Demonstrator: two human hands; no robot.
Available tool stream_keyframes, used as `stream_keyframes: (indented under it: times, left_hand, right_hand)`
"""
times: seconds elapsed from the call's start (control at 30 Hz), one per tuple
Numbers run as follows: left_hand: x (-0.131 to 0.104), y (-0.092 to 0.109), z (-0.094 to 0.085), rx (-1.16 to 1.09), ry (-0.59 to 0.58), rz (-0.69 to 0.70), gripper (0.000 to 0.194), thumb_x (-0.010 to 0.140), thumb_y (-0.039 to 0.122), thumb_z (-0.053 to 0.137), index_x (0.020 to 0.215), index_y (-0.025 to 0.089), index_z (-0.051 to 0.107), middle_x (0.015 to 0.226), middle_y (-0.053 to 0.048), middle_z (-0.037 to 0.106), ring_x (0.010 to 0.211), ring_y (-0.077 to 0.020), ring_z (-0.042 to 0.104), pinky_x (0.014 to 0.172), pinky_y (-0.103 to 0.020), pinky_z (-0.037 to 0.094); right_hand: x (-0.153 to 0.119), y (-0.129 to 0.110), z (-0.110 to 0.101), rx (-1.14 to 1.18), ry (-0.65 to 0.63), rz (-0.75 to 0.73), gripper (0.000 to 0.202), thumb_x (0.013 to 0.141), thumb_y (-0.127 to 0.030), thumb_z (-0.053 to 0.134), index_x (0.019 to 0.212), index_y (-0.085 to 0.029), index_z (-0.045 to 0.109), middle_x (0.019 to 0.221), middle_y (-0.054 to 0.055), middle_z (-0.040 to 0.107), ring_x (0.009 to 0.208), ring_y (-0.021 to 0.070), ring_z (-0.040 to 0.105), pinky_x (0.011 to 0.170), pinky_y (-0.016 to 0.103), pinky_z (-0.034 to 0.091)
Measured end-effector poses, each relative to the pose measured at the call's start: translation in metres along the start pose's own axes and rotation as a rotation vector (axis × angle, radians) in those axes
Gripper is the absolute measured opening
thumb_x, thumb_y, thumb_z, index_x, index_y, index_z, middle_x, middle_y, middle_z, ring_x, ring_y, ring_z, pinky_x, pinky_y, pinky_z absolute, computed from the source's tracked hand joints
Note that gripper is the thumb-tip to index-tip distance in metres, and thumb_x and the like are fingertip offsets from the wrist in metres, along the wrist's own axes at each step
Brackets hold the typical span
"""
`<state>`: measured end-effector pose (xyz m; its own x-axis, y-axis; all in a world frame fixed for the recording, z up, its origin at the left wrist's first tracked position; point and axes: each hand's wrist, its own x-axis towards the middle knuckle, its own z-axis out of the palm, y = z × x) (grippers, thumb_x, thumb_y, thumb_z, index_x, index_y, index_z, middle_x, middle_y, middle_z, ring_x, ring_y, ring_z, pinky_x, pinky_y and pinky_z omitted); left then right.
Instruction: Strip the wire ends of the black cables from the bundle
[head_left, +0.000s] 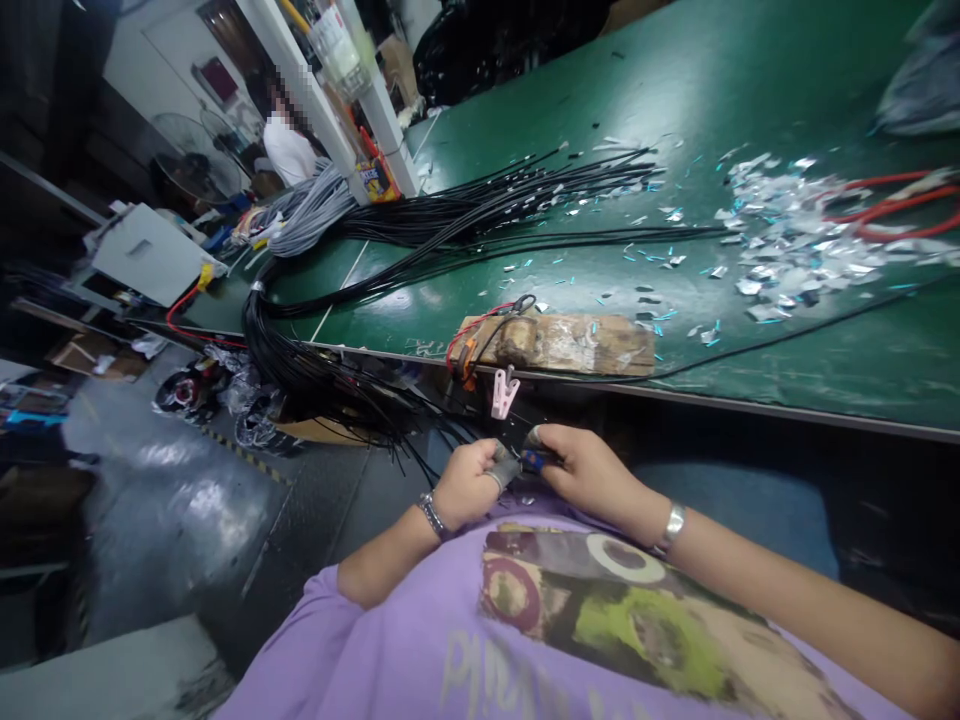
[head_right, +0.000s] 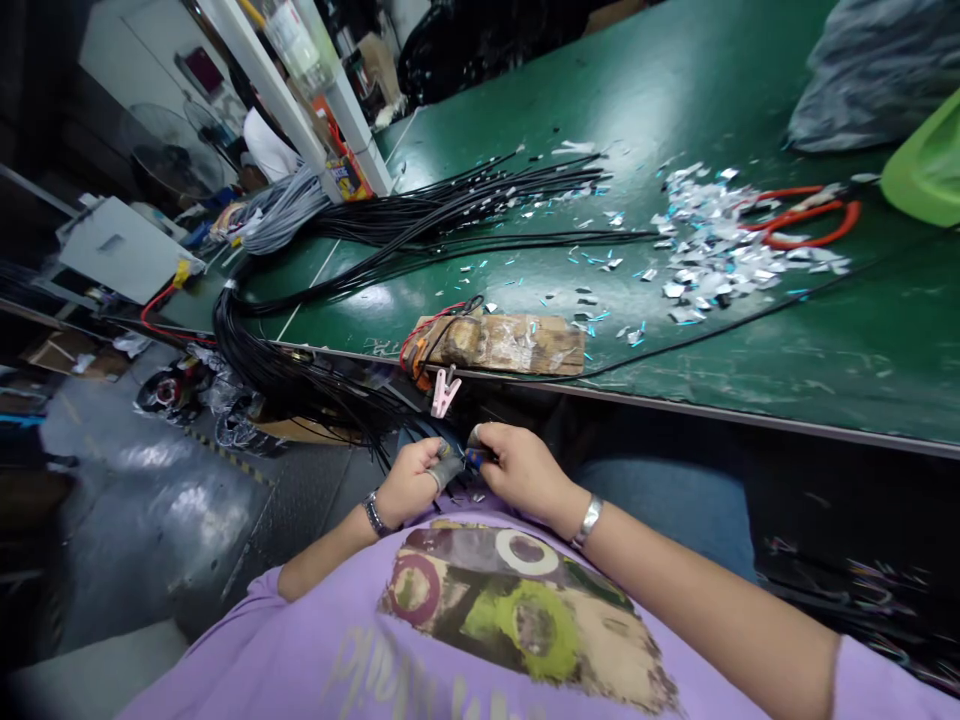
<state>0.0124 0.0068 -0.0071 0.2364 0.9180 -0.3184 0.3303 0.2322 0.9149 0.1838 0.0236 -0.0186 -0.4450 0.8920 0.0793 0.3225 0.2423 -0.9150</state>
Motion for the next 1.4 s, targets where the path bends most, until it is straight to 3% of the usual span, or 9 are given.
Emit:
stream_keyframes:
  times: [0.37,0.53,0.67,0.87,0.97,1.07,1.17,1.23,1.4]
  left_hand:
    - [0.002,-0.004,0.000,-0.009,0.035,0.027,0.036,0.068,0.047,0.065,0.062,0.016,0.049,0.049,0.007,0.041,0.046,-0.0050,0.033,0.045,-0.018,0.027]
    - [0.000,-0.002,-0.003,0.044,0.109,0.115,0.034,0.071,0.047,0.063,0.064,0.016,0.050,0.053,0.005,0.046,0.050,-0.0068,0.039,0.049,-0.019,0.033]
    - [-0.004,-0.006,-0.004,0.267,0.123,0.199,0.020,0.079,0.032,0.054,0.067,0.016,0.052,0.055,0.003,0.050,0.052,-0.0077,0.042,0.052,-0.020,0.034]
    - [-0.005,-0.004,-0.007,0.483,0.109,0.255,0.014,0.079,0.024,0.052,0.066,0.017,0.053,0.057,0.002,0.055,0.054,-0.0093,0.044,0.055,-0.022,0.034]
    - [-0.004,-0.003,-0.006,0.334,0.071,0.213,0.019,0.077,0.030,0.056,0.064,0.017,0.052,0.055,0.003,0.053,0.053,-0.0085,0.044,0.053,-0.021,0.035]
    - [-0.002,0.000,-0.003,0.049,0.002,0.061,0.034,0.069,0.044,0.065,0.060,0.017,0.047,0.047,0.006,0.045,0.045,-0.0058,0.037,0.046,-0.019,0.030]
    - [0.001,0.005,-0.002,-0.206,-0.023,-0.117,0.044,0.059,0.054,0.070,0.060,0.018,0.045,0.040,0.010,0.035,0.036,-0.0034,0.026,0.039,-0.019,0.020]
    - [0.002,0.007,-0.003,-0.299,-0.031,-0.177,0.047,0.054,0.055,0.073,0.060,0.018,0.045,0.039,0.011,0.033,0.034,-0.0026,0.023,0.037,-0.019,0.014]
    - [0.003,0.009,-0.004,-0.348,-0.080,-0.218,0.050,0.048,0.054,0.077,0.057,0.017,0.045,0.038,0.011,0.034,0.032,-0.0017,0.023,0.036,-0.019,0.011]
  right_hand:
    - [0.000,0.008,0.002,0.135,-0.051,0.009,0.029,0.079,-0.042,0.053,0.060,-0.019,0.050,0.060,-0.001,0.052,0.059,0.0145,0.045,0.057,0.027,0.038]
    - [0.003,0.007,0.000,0.323,0.070,0.180,0.036,0.074,-0.055,0.057,0.066,-0.020,0.053,0.062,-0.001,0.055,0.058,0.0140,0.046,0.055,0.027,0.039]
    - [0.002,0.003,0.004,0.502,-0.040,0.362,0.045,0.066,-0.062,0.062,0.060,-0.019,0.049,0.052,-0.003,0.049,0.048,0.0093,0.037,0.044,0.023,0.029]
    - [0.000,-0.001,0.012,0.852,-0.135,0.554,0.042,0.060,-0.053,0.070,0.063,-0.020,0.043,0.050,-0.006,0.044,0.041,0.0050,0.026,0.040,0.020,0.017]
    - [0.000,-0.003,0.006,0.673,-0.197,0.399,0.032,0.067,-0.045,0.064,0.064,-0.020,0.044,0.054,-0.005,0.046,0.045,0.0076,0.033,0.044,0.022,0.025]
    - [0.002,-0.009,-0.005,0.062,-0.210,0.095,0.015,0.068,-0.020,0.057,0.059,-0.020,0.045,0.060,-0.001,0.049,0.058,0.0128,0.044,0.054,0.025,0.032]
    - [0.001,-0.016,-0.010,-0.443,-0.118,-0.110,0.016,0.062,-0.004,0.050,0.061,-0.019,0.048,0.069,0.003,0.053,0.068,0.0168,0.049,0.058,0.026,0.032]
    - [0.000,-0.017,-0.010,-0.485,-0.090,-0.186,0.018,0.061,-0.001,0.047,0.062,-0.019,0.049,0.069,0.004,0.054,0.068,0.0172,0.050,0.058,0.025,0.033]
    - [-0.002,-0.007,-0.008,-0.272,-0.160,-0.235,0.020,0.057,-0.001,0.042,0.063,-0.020,0.046,0.064,0.001,0.051,0.062,0.0152,0.048,0.058,0.024,0.035]
